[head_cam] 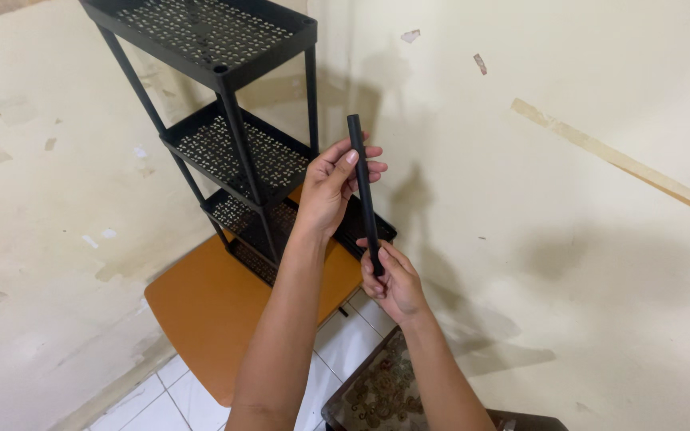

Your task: The person assembles a black metal corner shelf by inserting vertical support poles into the perforated shelves. They repeatedly insert and remove the poles to align them with the shelf holes, working on a small wooden table in a room with taped walls.

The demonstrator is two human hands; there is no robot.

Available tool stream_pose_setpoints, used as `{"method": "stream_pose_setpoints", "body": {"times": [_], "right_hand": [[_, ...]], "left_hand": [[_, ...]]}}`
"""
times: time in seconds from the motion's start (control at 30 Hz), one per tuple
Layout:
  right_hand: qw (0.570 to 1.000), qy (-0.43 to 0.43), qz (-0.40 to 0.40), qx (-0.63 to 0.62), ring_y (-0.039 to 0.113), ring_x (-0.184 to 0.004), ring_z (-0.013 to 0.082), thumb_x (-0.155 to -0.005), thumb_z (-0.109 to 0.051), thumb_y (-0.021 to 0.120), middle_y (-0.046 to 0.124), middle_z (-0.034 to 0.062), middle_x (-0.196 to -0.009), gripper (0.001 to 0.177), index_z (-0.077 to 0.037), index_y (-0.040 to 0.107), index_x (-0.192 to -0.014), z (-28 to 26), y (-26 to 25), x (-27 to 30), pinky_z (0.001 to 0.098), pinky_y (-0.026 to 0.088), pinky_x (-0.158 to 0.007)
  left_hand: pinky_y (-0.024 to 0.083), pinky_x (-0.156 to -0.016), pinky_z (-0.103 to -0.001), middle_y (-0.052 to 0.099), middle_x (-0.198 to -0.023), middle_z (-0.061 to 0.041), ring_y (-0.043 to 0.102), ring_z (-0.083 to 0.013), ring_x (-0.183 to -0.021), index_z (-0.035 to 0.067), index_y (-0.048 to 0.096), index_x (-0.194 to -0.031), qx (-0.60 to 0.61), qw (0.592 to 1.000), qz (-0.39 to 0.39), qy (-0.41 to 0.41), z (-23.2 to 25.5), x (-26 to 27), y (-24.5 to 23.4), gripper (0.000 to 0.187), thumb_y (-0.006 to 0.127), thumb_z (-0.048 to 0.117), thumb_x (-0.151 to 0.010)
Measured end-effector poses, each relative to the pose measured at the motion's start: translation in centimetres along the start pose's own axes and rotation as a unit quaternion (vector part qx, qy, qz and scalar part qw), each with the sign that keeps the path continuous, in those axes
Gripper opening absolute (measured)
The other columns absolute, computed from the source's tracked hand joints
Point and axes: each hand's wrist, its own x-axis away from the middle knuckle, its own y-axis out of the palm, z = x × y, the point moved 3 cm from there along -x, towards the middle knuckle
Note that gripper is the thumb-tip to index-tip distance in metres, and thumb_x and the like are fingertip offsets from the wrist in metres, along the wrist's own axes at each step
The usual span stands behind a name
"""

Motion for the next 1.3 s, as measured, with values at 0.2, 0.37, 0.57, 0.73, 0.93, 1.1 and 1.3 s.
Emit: {"method": "stream_pose_setpoints", "body": {"times": [0.2, 0.37, 0.57, 0.73, 0.93, 1.1, 1.3], "right_hand": [[0.996, -0.020, 0.081, -0.021, 0.050, -0.067, 0.0109, -0.098, -0.013, 0.056, 0.063, 0.0071, -0.098, 0.042, -0.005, 0.054, -0.140, 1.0, -3.7, 1.7, 0.0232, 0.037, -0.054], [0.989, -0.043, 0.132, -0.040, 0.048, -0.066, 0.0106, -0.101, -0.012, 0.060, 0.065, 0.0110, -0.100, 0.023, -0.009, 0.053, -0.123, 2.5, -6.8, 2.5, 0.0230, 0.036, -0.053], [0.977, -0.031, 0.204, -0.045, 0.050, -0.070, 0.0106, -0.102, -0.008, 0.059, 0.066, 0.0104, -0.102, 0.017, -0.007, 0.053, -0.118, 4.9, -10.3, 3.5, 0.0243, 0.040, -0.057], [0.973, -0.033, 0.224, -0.054, 0.063, -0.084, 0.0171, -0.096, -0.002, 0.059, 0.062, 0.0089, -0.096, 0.024, 0.001, 0.060, -0.120, 6.6, -12.8, 4.2, 0.0308, 0.052, -0.069], [0.958, -0.027, 0.286, -0.021, 0.063, -0.078, 0.0173, -0.096, -0.002, 0.063, 0.063, 0.0079, -0.094, 0.023, 0.002, 0.063, -0.119, 8.4, -16.1, 5.0, 0.0315, 0.052, -0.068], [0.946, -0.030, 0.322, -0.022, 0.063, -0.077, 0.0170, -0.094, 0.000, 0.065, 0.062, 0.0065, -0.093, 0.019, 0.000, 0.061, -0.113, 10.3, -18.5, 4.5, 0.0318, 0.052, -0.066], [0.937, -0.006, 0.349, -0.026, 0.067, -0.083, 0.0193, -0.095, 0.001, 0.063, 0.062, 0.0083, -0.096, 0.020, 0.002, 0.061, -0.114, 12.5, -20.4, 2.9, 0.0330, 0.057, -0.074]], "left_hand": [[0.061, -0.090, -0.036, 0.071, -0.122, -0.018, 0.073, -0.0248, -0.102, -0.003, 0.052, -0.146, 0.022, 0.999, 0.029, -0.034, -4.9, 0.8, -0.9, 0.045, 0.055, 0.018, -0.106], [0.060, -0.090, -0.036, 0.070, -0.124, -0.017, 0.073, -0.0246, -0.104, 0.000, 0.052, -0.147, 0.016, 0.996, 0.041, -0.082, -9.4, 2.6, -2.1, 0.044, 0.054, 0.016, -0.107], [0.062, -0.091, -0.037, 0.071, -0.121, -0.016, 0.073, -0.0250, -0.106, 0.001, 0.053, -0.145, 0.003, 0.988, 0.088, -0.125, -14.3, 3.9, -4.4, 0.041, 0.052, 0.014, -0.106], [0.062, -0.090, -0.037, 0.069, -0.122, -0.013, 0.072, -0.0247, -0.107, 0.003, 0.054, -0.143, 0.008, 0.980, 0.132, -0.147, -17.7, 4.6, -6.9, 0.039, 0.051, 0.014, -0.106], [0.062, -0.089, -0.039, 0.066, -0.115, -0.010, 0.072, -0.0254, -0.104, 0.002, 0.055, -0.142, 0.025, 0.974, 0.156, -0.160, -21.9, 4.7, -9.3, 0.039, 0.054, 0.013, -0.105], [0.062, -0.090, -0.039, 0.066, -0.113, -0.009, 0.072, -0.0238, -0.103, 0.004, 0.055, -0.143, 0.016, 0.967, 0.182, -0.178, -24.5, 4.8, -11.0, 0.039, 0.055, 0.014, -0.105], [0.061, -0.088, -0.037, 0.067, -0.114, -0.008, 0.071, -0.0211, -0.103, 0.007, 0.055, -0.144, 0.001, 0.956, 0.207, -0.206, -26.5, 4.3, -13.2, 0.040, 0.053, 0.017, -0.106]]}}
